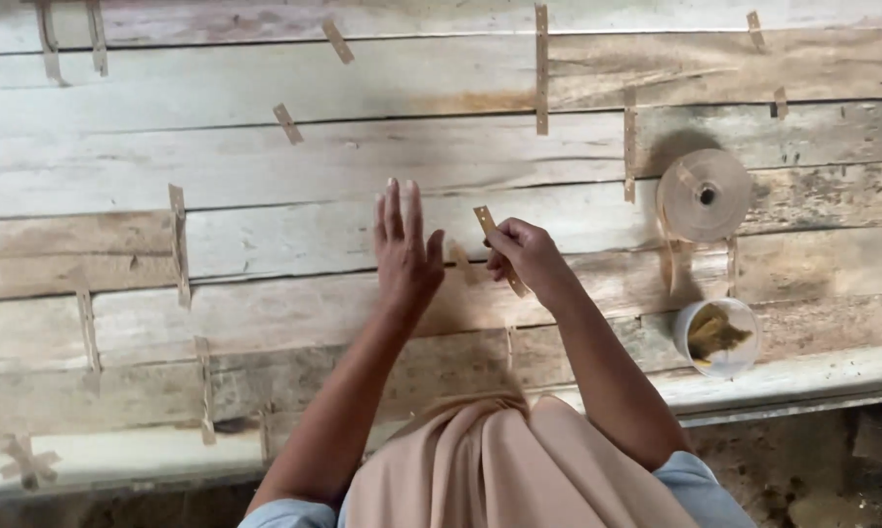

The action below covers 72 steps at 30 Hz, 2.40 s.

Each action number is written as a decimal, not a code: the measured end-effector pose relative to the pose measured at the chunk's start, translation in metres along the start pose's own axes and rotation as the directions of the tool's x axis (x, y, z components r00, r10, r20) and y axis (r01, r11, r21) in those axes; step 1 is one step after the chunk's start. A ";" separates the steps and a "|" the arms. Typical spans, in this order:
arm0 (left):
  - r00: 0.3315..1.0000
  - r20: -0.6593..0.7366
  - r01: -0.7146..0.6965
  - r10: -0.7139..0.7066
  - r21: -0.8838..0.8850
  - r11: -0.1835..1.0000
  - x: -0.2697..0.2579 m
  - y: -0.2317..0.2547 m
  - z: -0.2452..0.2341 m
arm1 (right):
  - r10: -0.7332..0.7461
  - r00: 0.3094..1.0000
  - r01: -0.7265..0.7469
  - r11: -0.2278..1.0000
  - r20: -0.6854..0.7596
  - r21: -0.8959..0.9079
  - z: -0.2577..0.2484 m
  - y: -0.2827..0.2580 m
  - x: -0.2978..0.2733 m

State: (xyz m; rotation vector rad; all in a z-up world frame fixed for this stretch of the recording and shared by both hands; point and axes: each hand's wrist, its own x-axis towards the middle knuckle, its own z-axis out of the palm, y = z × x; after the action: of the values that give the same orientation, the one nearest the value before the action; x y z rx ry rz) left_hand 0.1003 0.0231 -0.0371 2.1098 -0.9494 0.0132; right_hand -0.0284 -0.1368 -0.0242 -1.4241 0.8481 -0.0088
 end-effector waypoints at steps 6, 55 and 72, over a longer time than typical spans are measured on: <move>0.927 0.339 -0.198 0.158 0.087 0.976 0.036 -0.075 0.028 | 0.168 0.985 -0.167 0.986 -0.051 0.020 0.048 -0.032 0.063; 0.812 0.584 0.044 0.004 -0.068 0.997 0.051 -0.031 0.022 | -0.016 0.992 0.050 0.961 -0.128 0.271 -0.017 -0.007 0.005; 0.819 0.539 -0.388 0.198 0.265 0.883 0.036 0.005 0.120 | -0.304 0.906 -0.140 0.444 0.296 0.885 -0.051 0.087 0.028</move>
State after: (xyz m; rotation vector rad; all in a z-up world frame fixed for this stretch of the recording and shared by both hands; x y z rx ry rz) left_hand 0.0881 -0.0822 -0.1034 2.3255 -1.7036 -0.2259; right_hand -0.0756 -0.1769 -0.1087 -0.3757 0.2708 -0.2041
